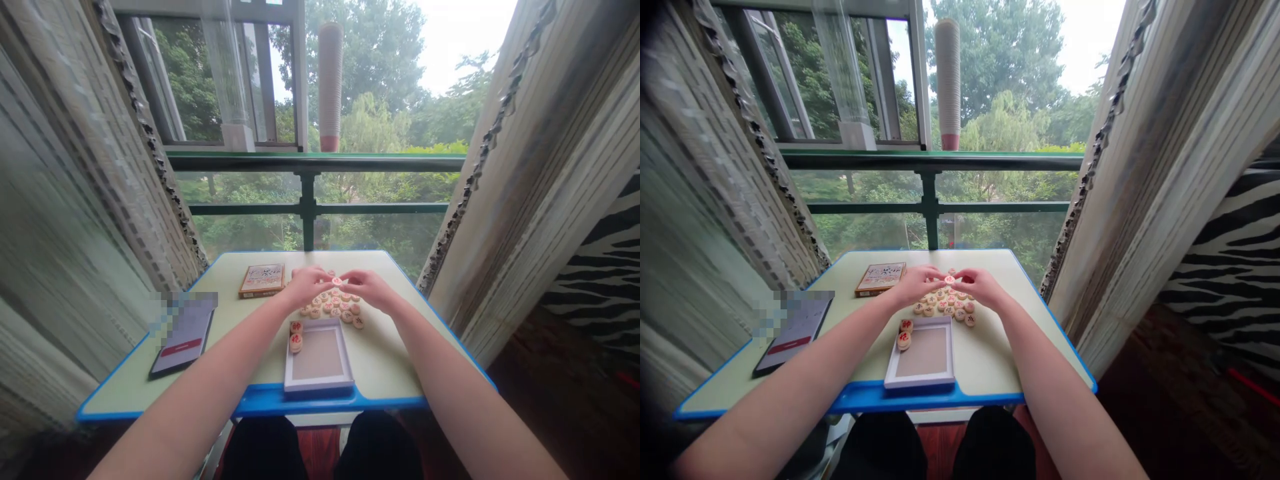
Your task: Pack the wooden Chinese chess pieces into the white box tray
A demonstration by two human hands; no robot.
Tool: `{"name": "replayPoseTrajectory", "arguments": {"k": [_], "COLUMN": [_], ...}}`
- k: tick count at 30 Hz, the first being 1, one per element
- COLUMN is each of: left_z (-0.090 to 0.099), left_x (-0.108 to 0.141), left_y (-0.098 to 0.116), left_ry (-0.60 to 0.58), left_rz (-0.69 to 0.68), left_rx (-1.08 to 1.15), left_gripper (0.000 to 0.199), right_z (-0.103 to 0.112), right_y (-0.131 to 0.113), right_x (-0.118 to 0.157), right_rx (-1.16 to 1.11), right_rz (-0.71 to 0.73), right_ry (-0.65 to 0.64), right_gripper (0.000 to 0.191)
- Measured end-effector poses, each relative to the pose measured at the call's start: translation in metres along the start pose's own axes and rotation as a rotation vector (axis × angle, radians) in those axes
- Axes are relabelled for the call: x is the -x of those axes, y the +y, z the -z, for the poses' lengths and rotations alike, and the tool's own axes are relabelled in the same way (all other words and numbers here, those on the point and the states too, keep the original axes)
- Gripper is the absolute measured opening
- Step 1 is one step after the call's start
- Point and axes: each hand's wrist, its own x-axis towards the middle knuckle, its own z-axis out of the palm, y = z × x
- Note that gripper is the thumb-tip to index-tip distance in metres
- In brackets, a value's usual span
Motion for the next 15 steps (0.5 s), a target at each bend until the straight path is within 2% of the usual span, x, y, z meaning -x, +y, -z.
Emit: {"name": "replayPoseTrajectory", "arguments": {"k": [7, 15], "left_z": [0.016, 0.027], "left_x": [0.042, 0.097], "left_y": [-0.001, -0.015], "left_ry": [0.088, 0.001], "left_rz": [-0.03, -0.043], "left_rx": [0.076, 0.162], "left_gripper": [0.03, 0.025], "right_z": [-0.018, -0.05], "right_y": [-0.019, -0.036], "right_x": [0.014, 0.034], "right_rx": [0.015, 0.172], "right_rz": [0.09, 0.224], "right_ry": [-0.096, -0.207], "right_gripper": [0.041, 0.025]}}
